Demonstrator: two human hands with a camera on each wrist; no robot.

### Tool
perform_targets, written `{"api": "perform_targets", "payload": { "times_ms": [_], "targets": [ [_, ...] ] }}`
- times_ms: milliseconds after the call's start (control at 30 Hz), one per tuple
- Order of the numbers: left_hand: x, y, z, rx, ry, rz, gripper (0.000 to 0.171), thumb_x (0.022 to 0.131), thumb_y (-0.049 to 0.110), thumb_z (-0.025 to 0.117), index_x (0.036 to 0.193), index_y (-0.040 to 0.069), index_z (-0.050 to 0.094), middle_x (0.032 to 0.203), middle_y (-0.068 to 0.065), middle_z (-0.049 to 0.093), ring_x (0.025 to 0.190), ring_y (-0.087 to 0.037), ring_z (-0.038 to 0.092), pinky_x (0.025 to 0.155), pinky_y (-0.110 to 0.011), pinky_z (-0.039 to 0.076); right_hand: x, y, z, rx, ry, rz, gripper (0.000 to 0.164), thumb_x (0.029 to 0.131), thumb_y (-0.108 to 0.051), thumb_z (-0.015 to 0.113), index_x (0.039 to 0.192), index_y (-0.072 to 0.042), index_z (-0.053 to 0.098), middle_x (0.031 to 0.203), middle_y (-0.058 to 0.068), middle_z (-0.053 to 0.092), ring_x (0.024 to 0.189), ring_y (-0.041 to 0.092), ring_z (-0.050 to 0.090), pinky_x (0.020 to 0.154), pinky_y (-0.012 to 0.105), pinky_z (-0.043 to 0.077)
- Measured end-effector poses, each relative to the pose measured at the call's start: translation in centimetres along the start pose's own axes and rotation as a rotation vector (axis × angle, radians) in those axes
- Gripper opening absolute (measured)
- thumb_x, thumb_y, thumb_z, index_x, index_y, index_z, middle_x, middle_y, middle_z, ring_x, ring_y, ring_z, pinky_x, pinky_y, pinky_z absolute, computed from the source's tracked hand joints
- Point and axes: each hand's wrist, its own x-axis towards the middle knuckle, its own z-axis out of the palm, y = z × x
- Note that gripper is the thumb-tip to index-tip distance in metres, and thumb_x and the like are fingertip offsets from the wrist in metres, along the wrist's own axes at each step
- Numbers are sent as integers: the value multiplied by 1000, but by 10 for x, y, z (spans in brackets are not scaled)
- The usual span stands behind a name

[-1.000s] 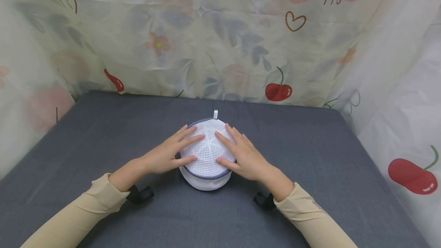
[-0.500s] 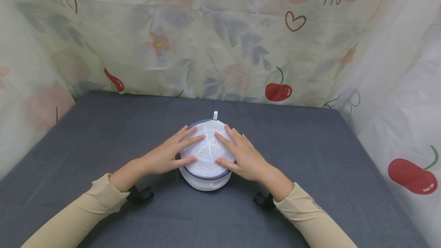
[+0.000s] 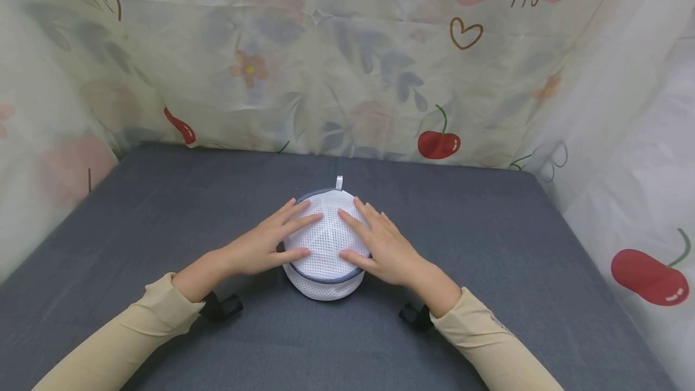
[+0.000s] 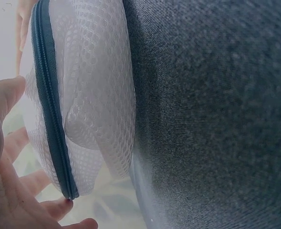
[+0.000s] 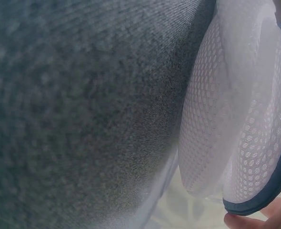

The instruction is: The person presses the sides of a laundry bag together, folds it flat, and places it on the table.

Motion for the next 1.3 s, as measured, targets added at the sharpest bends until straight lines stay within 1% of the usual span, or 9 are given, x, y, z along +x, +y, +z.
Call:
{"api": "perform_targets", "payload": {
  "times_ms": [300, 700, 967, 1300],
  "targets": [
    [-1, 0, 1, -7, -19, -9, 61, 92, 41, 55, 146, 25, 32, 157, -12, 18, 144, -41, 8, 111, -61, 16, 1, -1, 1, -4, -21, 16, 71, 89, -42, 58, 148, -20, 26, 156, 15, 16, 142, 36, 24, 111, 59, 21],
    [-1, 0, 1, 5, -42, -16, 62, 92, 43, 54, 147, 24, 31, 157, -13, 16, 144, -41, 8, 111, -61, 16, 0, 0, 4, -18, -18, 8, 71, 89, -42, 59, 148, -18, 27, 156, 16, 18, 141, 36, 26, 110, 59, 22],
    [-2, 1, 2, -9, -68, -33, 63, 92, 43, 54, 147, 24, 29, 157, -13, 14, 145, -40, 6, 112, -60, 15, -1, 0, 5, -15, -30, 9, 71, 89, -43, 59, 147, -17, 28, 156, 16, 18, 141, 36, 26, 111, 58, 23],
    [-2, 0, 4, 1, -73, -35, 64, 91, 44, 55, 147, 24, 30, 157, -14, 15, 144, -41, 7, 111, -61, 16, -1, -1, 6, -11, -45, 18, 71, 89, -44, 58, 148, -18, 27, 156, 16, 17, 141, 36, 26, 111, 58, 22]
  ]
}}
